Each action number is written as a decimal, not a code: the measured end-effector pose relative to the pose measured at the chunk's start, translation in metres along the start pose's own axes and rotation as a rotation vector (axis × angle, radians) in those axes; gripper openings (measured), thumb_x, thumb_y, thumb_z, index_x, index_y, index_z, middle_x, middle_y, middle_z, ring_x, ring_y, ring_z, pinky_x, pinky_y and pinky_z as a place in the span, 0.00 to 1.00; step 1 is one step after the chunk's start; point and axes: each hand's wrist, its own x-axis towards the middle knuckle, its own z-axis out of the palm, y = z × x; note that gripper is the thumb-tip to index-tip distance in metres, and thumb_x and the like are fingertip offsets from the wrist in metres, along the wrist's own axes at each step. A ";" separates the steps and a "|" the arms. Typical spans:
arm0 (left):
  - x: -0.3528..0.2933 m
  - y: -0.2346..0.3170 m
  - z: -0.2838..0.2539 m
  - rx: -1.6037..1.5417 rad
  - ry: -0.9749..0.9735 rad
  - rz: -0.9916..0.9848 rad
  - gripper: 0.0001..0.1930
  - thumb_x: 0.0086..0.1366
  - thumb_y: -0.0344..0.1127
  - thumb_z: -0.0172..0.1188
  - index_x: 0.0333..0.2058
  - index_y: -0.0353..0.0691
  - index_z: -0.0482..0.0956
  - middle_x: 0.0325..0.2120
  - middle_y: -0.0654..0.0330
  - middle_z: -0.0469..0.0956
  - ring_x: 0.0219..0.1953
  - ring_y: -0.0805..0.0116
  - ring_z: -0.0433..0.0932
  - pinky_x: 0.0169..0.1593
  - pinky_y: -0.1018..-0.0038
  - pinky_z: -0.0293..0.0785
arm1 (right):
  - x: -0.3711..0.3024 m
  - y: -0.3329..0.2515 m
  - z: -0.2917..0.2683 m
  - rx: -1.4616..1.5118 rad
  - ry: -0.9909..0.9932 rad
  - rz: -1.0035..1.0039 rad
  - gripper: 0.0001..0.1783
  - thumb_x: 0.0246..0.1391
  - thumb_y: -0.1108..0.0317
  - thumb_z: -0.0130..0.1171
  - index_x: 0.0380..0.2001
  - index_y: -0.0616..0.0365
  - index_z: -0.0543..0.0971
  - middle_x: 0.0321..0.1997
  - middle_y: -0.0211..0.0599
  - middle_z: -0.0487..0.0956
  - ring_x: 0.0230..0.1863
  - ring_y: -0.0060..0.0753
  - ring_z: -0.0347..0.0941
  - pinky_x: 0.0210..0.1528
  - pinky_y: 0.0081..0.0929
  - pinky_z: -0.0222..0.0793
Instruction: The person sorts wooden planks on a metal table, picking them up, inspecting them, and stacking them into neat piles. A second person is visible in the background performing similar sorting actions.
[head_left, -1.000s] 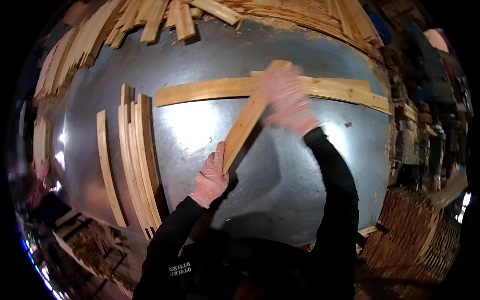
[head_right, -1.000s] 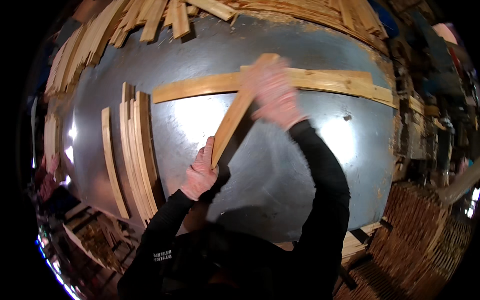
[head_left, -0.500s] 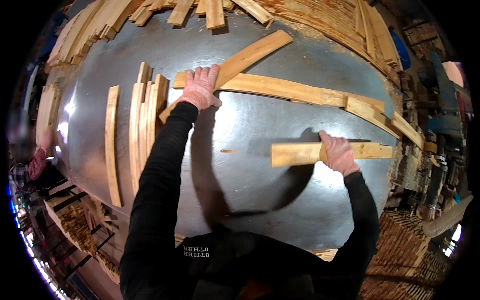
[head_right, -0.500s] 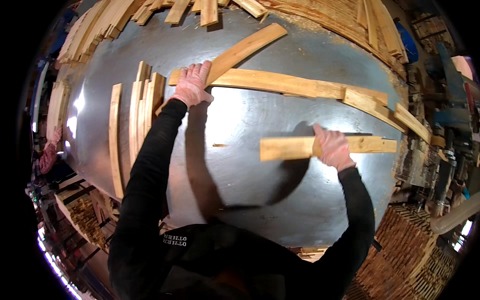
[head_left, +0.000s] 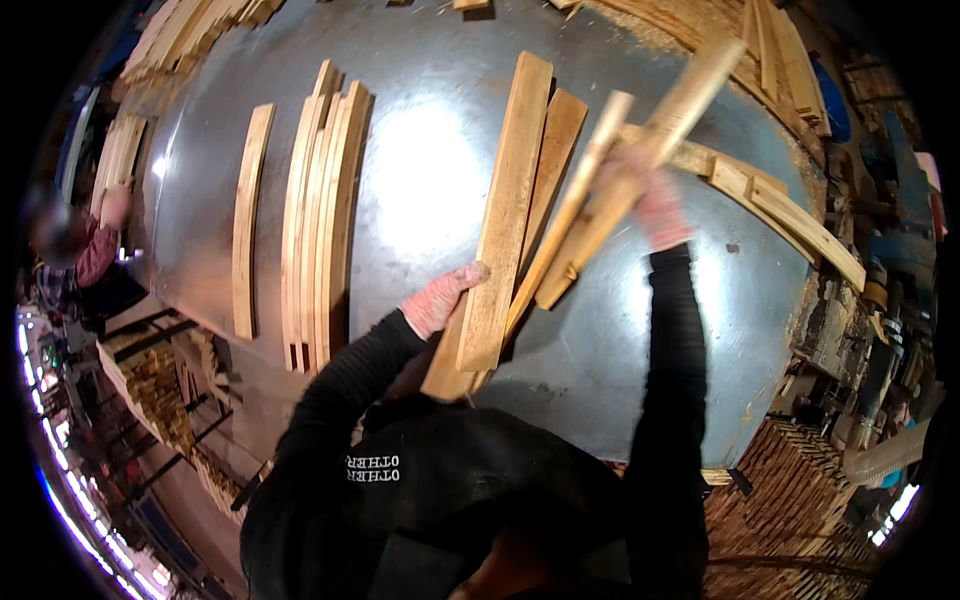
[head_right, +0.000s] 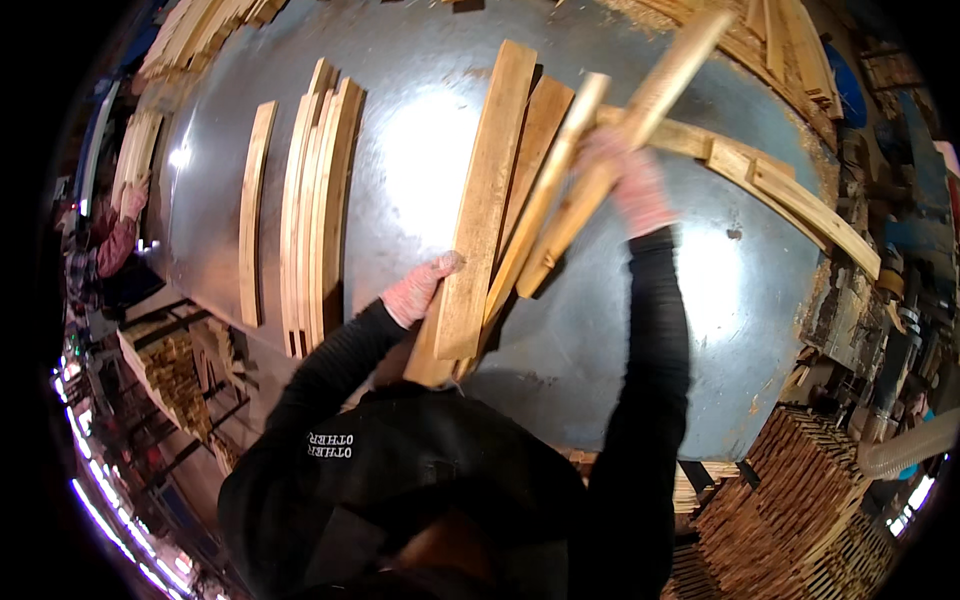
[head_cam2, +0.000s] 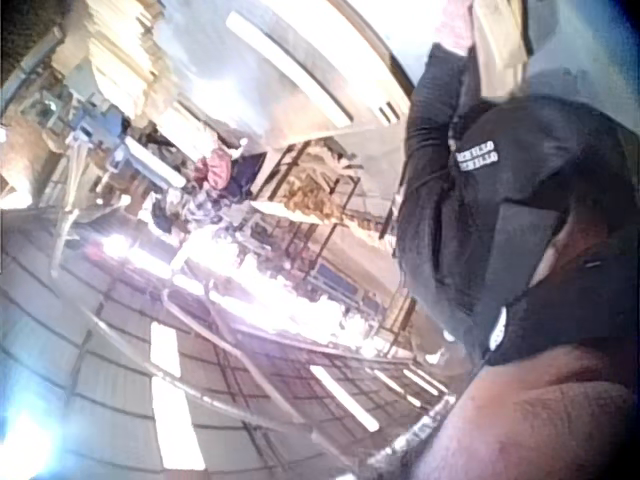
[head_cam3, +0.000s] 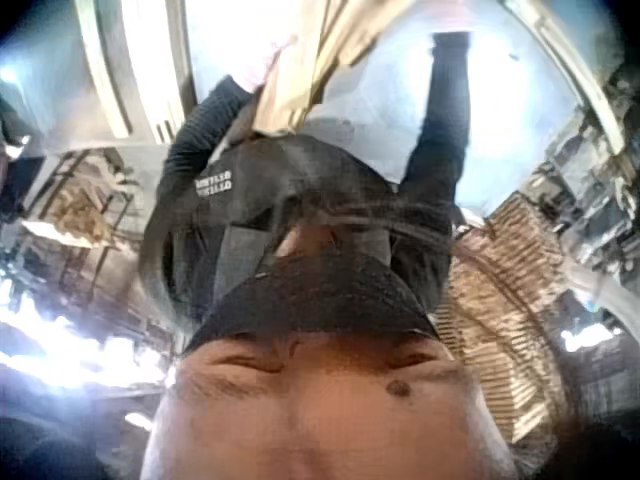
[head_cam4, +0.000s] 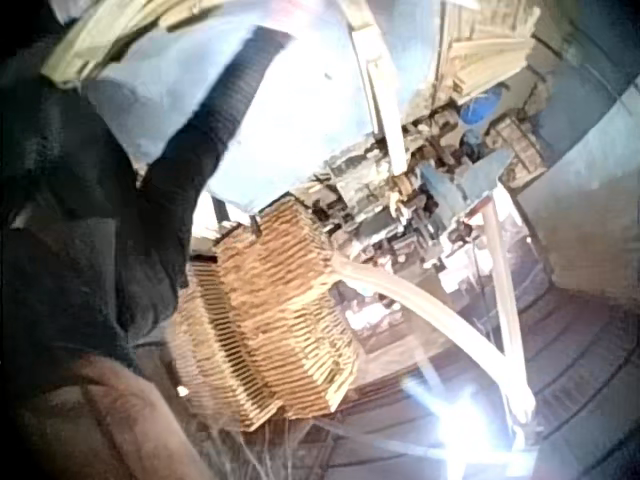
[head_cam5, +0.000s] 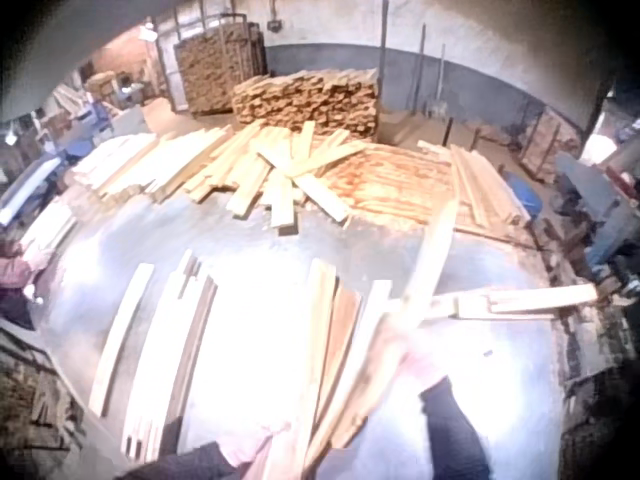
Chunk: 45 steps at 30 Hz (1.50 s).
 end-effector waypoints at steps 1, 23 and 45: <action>-0.002 -0.017 0.000 -0.128 -0.035 0.006 0.36 0.63 0.49 0.66 0.63 0.33 0.65 0.50 0.49 0.78 0.54 0.56 0.78 0.59 0.61 0.75 | -0.014 0.074 0.002 -0.269 0.059 -0.171 0.24 0.60 0.52 0.64 0.50 0.61 0.78 0.45 0.41 0.81 0.51 0.37 0.76 0.55 0.38 0.75; -0.056 -0.062 -0.031 0.690 0.755 0.410 0.38 0.71 0.61 0.48 0.65 0.33 0.61 0.50 0.38 0.76 0.55 0.46 0.76 0.58 0.62 0.69 | -0.116 0.230 0.192 -0.024 -0.070 0.237 0.46 0.53 0.76 0.67 0.71 0.54 0.55 0.59 0.33 0.72 0.56 0.28 0.71 0.59 0.24 0.69; -0.128 -0.061 -0.056 1.895 1.112 0.303 0.38 0.61 0.51 0.63 0.64 0.40 0.59 0.60 0.42 0.65 0.57 0.44 0.70 0.55 0.50 0.71 | -0.126 0.212 0.183 0.087 -0.048 0.277 0.25 0.56 0.60 0.66 0.51 0.65 0.75 0.38 0.42 0.80 0.36 0.37 0.80 0.41 0.33 0.78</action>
